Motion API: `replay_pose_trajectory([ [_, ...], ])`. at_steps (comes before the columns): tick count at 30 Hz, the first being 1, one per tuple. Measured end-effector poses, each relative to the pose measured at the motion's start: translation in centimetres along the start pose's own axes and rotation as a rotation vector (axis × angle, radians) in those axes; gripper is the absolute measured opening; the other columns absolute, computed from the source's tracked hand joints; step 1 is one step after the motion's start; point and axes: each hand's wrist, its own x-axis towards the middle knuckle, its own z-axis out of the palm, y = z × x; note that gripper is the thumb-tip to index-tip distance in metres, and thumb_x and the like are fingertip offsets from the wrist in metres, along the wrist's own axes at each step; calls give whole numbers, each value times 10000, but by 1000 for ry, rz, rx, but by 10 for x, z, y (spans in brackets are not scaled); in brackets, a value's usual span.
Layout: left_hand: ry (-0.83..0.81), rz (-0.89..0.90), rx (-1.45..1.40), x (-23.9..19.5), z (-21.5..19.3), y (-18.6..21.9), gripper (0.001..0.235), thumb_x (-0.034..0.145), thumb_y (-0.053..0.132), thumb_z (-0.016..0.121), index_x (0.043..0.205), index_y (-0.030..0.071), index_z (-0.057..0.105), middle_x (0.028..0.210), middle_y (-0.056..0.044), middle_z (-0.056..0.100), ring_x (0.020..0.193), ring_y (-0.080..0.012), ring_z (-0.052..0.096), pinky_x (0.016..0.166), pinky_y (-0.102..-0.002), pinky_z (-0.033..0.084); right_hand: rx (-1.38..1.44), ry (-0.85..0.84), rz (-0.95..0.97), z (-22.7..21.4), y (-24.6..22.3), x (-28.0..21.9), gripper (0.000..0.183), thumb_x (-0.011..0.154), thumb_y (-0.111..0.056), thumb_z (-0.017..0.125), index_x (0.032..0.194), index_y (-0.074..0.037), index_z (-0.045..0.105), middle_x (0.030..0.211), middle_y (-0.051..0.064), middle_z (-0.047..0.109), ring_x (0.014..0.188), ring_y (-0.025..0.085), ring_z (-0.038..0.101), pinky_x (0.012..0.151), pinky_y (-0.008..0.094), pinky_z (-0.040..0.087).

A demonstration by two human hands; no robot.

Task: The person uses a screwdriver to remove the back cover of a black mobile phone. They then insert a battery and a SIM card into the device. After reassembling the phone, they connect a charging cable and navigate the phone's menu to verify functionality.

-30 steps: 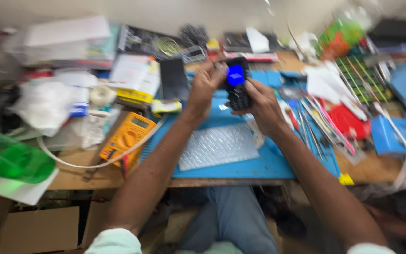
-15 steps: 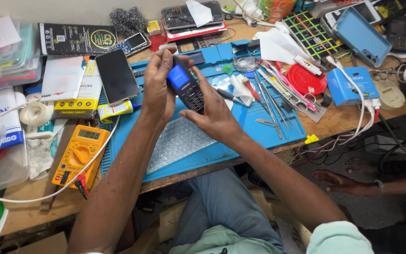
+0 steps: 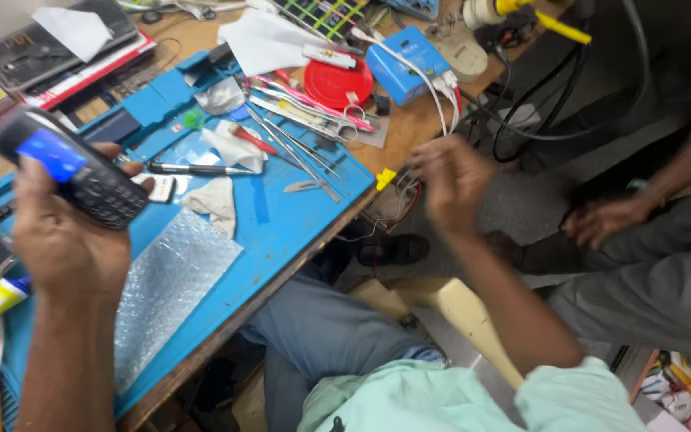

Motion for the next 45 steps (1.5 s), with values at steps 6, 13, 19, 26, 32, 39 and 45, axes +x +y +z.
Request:
replay_pose_trajectory([
  [6, -41, 25, 43, -30, 26, 28, 435, 1251, 369, 325, 1438, 4, 472, 1251, -209, 587, 1103, -340, 629, 993, -494, 525, -443, -405, 635, -122, 148, -39, 255, 1023, -162, 585, 1099, 19, 747, 966, 118, 763, 834, 173, 717, 710, 301, 563],
  [13, -199, -46, 251, -123, 93, 15, 400, 1210, 399, 452, 1385, 41, 485, 1196, -184, 621, 1040, -328, 670, 926, -490, 569, -121, -650, 431, -118, 266, -104, 201, 934, -135, 711, 1099, -30, 662, 1110, 43, 689, 876, 141, 657, 718, 290, 545],
  [19, 84, -364, 133, -180, 127, -73, 390, 843, 191, 720, 1184, 61, 581, 944, -136, 710, 742, -249, 688, 661, -384, 585, -105, -1228, 324, -59, 230, -136, 62, 933, -107, 659, 932, -58, 696, 894, 2, 681, 871, 111, 597, 763, 279, 520],
  [26, -378, -450, 412, -199, 152, -156, 736, 679, 157, 846, 1349, 122, 544, 1058, 100, 608, 818, -68, 626, 689, -244, 563, 824, -700, 667, -69, 66, -68, 279, 1043, -208, 615, 1003, 53, 707, 992, 221, 783, 806, 254, 719, 739, 377, 590],
  [32, -373, -267, 674, -181, 199, -103, 527, 640, 70, 904, 1100, 6, 655, 912, -27, 639, 827, -118, 623, 701, -306, 548, 659, -944, 55, -43, -45, -85, 127, 966, -103, 661, 1047, -62, 572, 1011, 139, 645, 996, 217, 641, 905, 338, 536],
  [39, -109, -27, 172, -107, 181, -25, 343, 876, 98, 794, 1124, -40, 603, 929, -74, 660, 675, -206, 667, 603, -353, 560, 411, -1284, 740, -161, -55, -79, 425, 963, -78, 663, 1380, -19, 610, 694, 35, 707, 541, 111, 636, 484, 268, 522],
  [45, -6, -230, 111, -140, 173, -67, 358, 858, 189, 791, 1115, 40, 592, 780, -71, 639, 600, -197, 648, 576, -352, 556, 50, -517, 354, -270, -60, -58, 322, 947, -51, 595, 1243, 0, 709, 961, 160, 769, 683, 191, 755, 568, 297, 659],
])
